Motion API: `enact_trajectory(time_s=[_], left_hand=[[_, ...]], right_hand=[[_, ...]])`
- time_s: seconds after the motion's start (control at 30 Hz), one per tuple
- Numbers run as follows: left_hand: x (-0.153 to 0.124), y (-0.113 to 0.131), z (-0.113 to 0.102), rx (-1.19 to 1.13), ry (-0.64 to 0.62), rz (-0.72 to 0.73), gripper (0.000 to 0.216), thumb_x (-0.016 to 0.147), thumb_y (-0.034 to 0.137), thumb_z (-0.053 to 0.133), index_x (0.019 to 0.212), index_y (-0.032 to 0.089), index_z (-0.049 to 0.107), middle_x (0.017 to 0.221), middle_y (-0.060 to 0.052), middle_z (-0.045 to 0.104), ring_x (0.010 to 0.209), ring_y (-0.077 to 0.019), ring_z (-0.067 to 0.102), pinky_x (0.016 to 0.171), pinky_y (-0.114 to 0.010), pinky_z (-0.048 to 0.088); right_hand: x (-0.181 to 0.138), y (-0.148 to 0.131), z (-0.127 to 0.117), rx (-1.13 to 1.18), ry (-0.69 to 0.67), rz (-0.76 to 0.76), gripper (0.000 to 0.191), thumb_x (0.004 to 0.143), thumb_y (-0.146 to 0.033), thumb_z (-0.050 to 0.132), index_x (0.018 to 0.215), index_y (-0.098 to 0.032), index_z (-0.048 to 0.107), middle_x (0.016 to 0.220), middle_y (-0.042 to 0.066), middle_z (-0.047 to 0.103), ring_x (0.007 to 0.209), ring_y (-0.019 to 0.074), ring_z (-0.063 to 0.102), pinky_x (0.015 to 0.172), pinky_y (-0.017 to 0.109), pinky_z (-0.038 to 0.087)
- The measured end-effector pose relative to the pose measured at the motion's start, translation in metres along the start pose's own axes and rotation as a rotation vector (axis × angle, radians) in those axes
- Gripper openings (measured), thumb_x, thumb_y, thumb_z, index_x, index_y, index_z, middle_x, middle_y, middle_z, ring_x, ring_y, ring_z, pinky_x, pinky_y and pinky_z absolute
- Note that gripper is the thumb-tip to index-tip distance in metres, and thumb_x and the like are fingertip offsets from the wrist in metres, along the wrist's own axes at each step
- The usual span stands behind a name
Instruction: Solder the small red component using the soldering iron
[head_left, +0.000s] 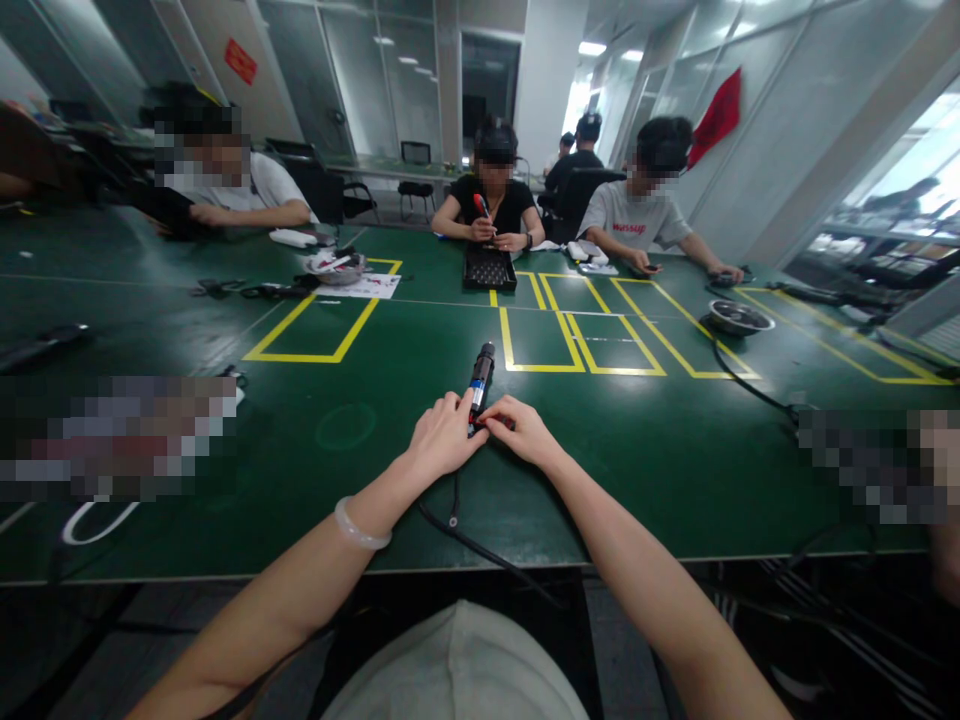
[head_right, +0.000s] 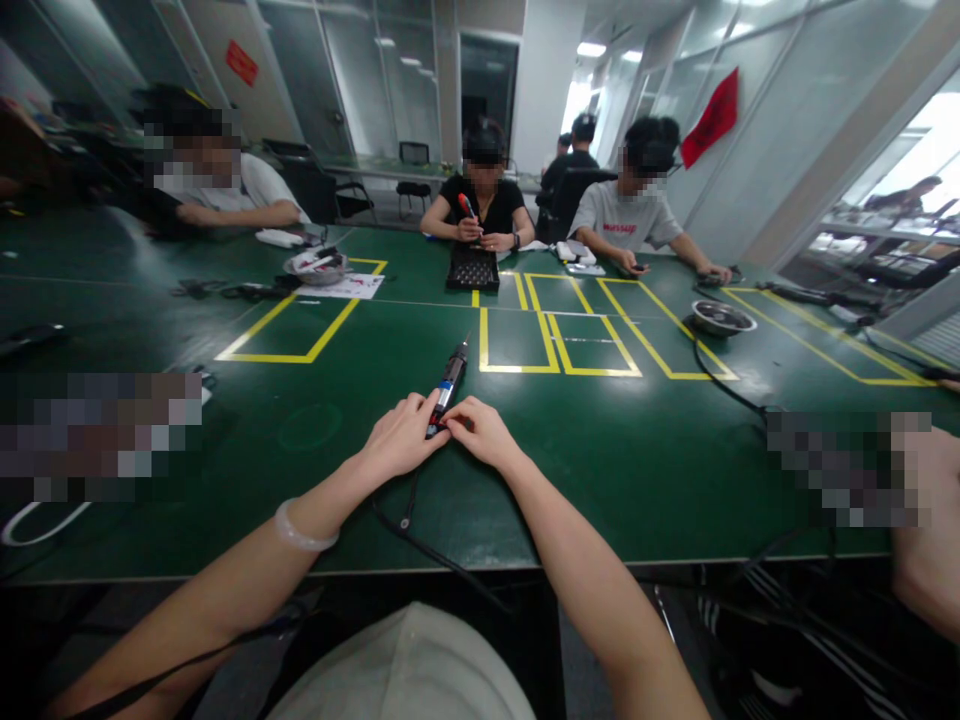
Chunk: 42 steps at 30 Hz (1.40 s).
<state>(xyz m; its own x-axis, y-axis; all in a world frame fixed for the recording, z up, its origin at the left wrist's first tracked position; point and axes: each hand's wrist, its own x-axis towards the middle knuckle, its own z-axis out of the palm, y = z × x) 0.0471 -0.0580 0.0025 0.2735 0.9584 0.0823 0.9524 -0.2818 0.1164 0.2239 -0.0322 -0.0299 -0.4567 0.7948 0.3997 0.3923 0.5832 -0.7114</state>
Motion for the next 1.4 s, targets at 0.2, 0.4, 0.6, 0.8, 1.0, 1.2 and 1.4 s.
enact_trajectory(time_s=[0.2, 0.4, 0.6, 0.8, 1.0, 1.2, 1.4], left_hand=[[0.011, 0.001, -0.002, 0.007, -0.022, -0.001, 0.066, 0.089, 0.057, 0.043, 0.144, 0.021, 0.035, 0.116, -0.016, 0.053, 0.104, -0.0320, 0.057, 0.082, -0.040, 0.046], [0.015, -0.007, -0.003, 0.019, -0.045, 0.017, 0.070, 0.089, 0.059, 0.042, 0.149, 0.025, 0.030, 0.114, -0.015, 0.054, 0.103, -0.0320, 0.058, 0.082, -0.040, 0.046], [0.017, -0.031, -0.007, 0.050, -0.056, 0.028, 0.076, 0.085, 0.066, 0.044, 0.150, 0.030, 0.029, 0.116, -0.014, 0.052, 0.104, -0.0325, 0.056, 0.083, -0.040, 0.046], [0.020, -0.084, -0.015, 0.053, -0.116, -0.107, 0.079, 0.083, 0.069, 0.042, 0.151, 0.031, 0.028, 0.126, -0.015, 0.048, 0.110, -0.0348, 0.053, 0.088, -0.044, 0.045], [0.022, -0.160, -0.019, 0.028, -0.143, -0.295, 0.085, 0.080, 0.073, 0.042, 0.151, 0.030, 0.028, 0.135, -0.018, 0.044, 0.118, -0.0398, 0.048, 0.090, -0.049, 0.044], [0.014, -0.208, -0.019, -0.015, -0.082, -0.482, 0.085, 0.079, 0.071, 0.044, 0.150, 0.025, 0.033, 0.140, -0.022, 0.041, 0.122, -0.0457, 0.044, 0.091, -0.053, 0.043], [0.004, -0.195, -0.022, 0.060, 0.125, -0.489, 0.063, 0.083, 0.056, 0.052, 0.133, 0.019, 0.052, 0.129, -0.022, 0.049, 0.115, -0.0431, 0.048, 0.089, -0.052, 0.043]], right_hand=[[-0.001, 0.000, 0.000, 0.054, 0.014, 0.054, 0.018, 0.087, -0.024, 0.056, 0.103, -0.019, 0.062, 0.087, 0.002, 0.064, 0.075, 0.0142, 0.058, 0.071, 0.027, 0.045], [-0.002, 0.006, 0.004, 0.077, 0.032, 0.084, 0.019, 0.087, -0.025, 0.054, 0.105, -0.019, 0.058, 0.088, 0.002, 0.064, 0.075, 0.0140, 0.059, 0.068, 0.025, 0.044], [-0.001, 0.008, 0.002, 0.051, 0.054, 0.110, 0.016, 0.087, -0.025, 0.054, 0.100, -0.018, 0.060, 0.082, 0.001, 0.062, 0.068, 0.0128, 0.055, 0.067, 0.026, 0.044], [-0.001, 0.007, 0.001, 0.056, 0.050, 0.128, 0.018, 0.086, -0.024, 0.054, 0.101, -0.018, 0.061, 0.083, 0.001, 0.062, 0.069, 0.0128, 0.055, 0.067, 0.026, 0.044], [-0.001, 0.008, 0.002, 0.059, 0.041, 0.131, 0.018, 0.086, -0.023, 0.053, 0.102, -0.017, 0.061, 0.082, 0.001, 0.062, 0.067, 0.0122, 0.054, 0.066, 0.025, 0.044], [-0.001, 0.008, 0.002, 0.062, 0.041, 0.131, 0.019, 0.087, -0.023, 0.053, 0.102, -0.016, 0.061, 0.081, 0.001, 0.062, 0.066, 0.0119, 0.053, 0.066, 0.025, 0.043], [-0.001, 0.007, 0.003, 0.055, 0.040, 0.132, 0.019, 0.087, -0.023, 0.053, 0.102, -0.016, 0.061, 0.081, 0.001, 0.062, 0.067, 0.0123, 0.053, 0.066, 0.025, 0.043]])
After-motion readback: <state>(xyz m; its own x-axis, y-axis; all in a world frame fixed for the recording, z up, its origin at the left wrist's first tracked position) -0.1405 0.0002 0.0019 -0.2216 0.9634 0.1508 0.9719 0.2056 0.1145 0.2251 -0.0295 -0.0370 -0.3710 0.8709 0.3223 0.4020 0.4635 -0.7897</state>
